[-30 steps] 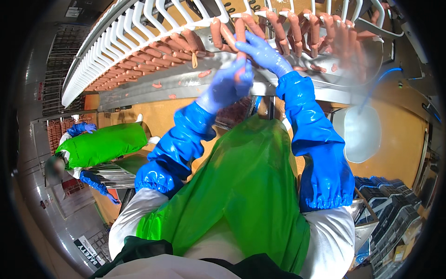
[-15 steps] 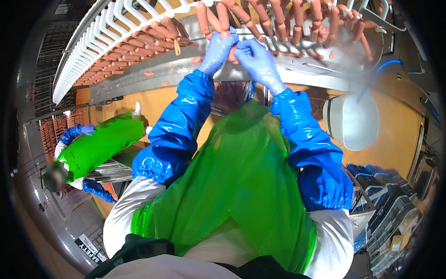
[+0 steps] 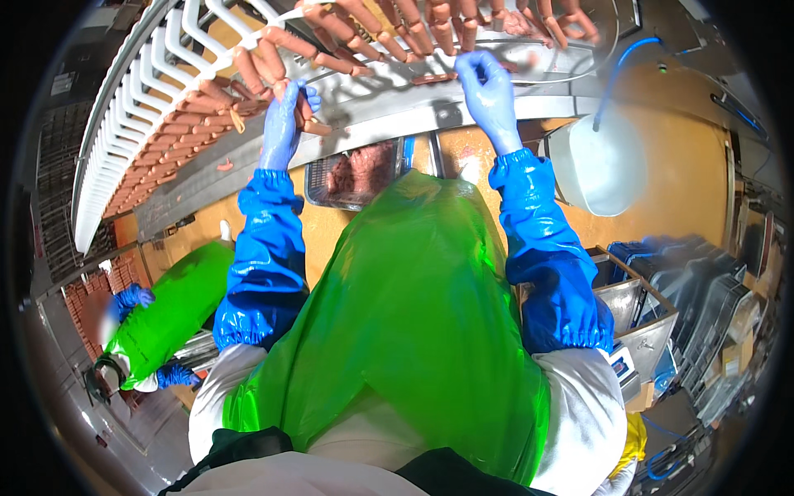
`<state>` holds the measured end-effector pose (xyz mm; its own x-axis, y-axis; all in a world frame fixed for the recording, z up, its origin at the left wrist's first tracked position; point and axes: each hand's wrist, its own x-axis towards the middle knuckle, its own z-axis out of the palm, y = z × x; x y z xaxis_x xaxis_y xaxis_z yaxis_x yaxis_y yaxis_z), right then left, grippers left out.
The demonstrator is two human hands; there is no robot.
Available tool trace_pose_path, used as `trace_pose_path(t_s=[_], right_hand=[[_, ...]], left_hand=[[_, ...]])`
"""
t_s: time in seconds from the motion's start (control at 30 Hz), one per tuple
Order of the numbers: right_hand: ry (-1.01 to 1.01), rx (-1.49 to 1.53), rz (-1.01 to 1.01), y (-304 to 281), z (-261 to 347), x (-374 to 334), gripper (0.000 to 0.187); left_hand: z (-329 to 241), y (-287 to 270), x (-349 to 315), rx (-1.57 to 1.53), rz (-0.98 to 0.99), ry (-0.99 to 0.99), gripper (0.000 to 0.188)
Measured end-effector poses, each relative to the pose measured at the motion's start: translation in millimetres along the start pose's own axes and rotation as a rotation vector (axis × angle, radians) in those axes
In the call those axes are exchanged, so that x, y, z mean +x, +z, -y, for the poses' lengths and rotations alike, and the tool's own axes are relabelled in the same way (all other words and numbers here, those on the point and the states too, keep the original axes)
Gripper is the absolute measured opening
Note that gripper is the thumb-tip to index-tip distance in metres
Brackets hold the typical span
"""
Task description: The person repeatedly takes raw sausage links from a bin and places them onto hooks on a moving conveyor line. They work continuously to fill the available hooks as the line advances.
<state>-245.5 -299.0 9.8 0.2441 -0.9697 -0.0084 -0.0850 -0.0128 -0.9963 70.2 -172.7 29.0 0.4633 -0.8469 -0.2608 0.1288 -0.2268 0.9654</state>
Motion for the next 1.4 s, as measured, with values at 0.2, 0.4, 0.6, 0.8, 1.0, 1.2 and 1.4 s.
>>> trace_pose_path(t_s=[0.2, 0.4, 0.6, 0.8, 1.0, 1.2, 1.4], right_hand=[[-0.452, -0.076, -0.522, -10, 38, 69, 0.029], [-0.295, -0.325, -0.215, -11, -3, 88, 0.031], [-0.253, -0.027, 0.016, -14, 13, 28, 0.026], [-0.011, 0.201, 0.194, -26, 29, 23, 0.028], [-0.163, -0.065, 0.195, -42, 18, 39, 0.032], [-0.147, -0.684, 0.197, -13, 32, 54, 0.028], [-0.122, -0.814, 0.287, -5, -60, 99, 0.027]], left_hand=[[55, 37, -52, 0.412, -0.070, 0.056, 0.027], [-26, 167, -56, 0.140, 0.474, 0.283, 0.033], [-56, 250, 29, 0.360, 0.366, 0.389, 0.044], [-46, 281, 66, -0.224, 0.284, -0.011, 0.024], [-52, 298, 49, -0.441, 0.190, -0.007, 0.034], [-35, 287, 65, 0.362, -0.115, 0.307, 0.055], [-12, 264, 94, -0.247, 0.309, -0.083, 0.028]])
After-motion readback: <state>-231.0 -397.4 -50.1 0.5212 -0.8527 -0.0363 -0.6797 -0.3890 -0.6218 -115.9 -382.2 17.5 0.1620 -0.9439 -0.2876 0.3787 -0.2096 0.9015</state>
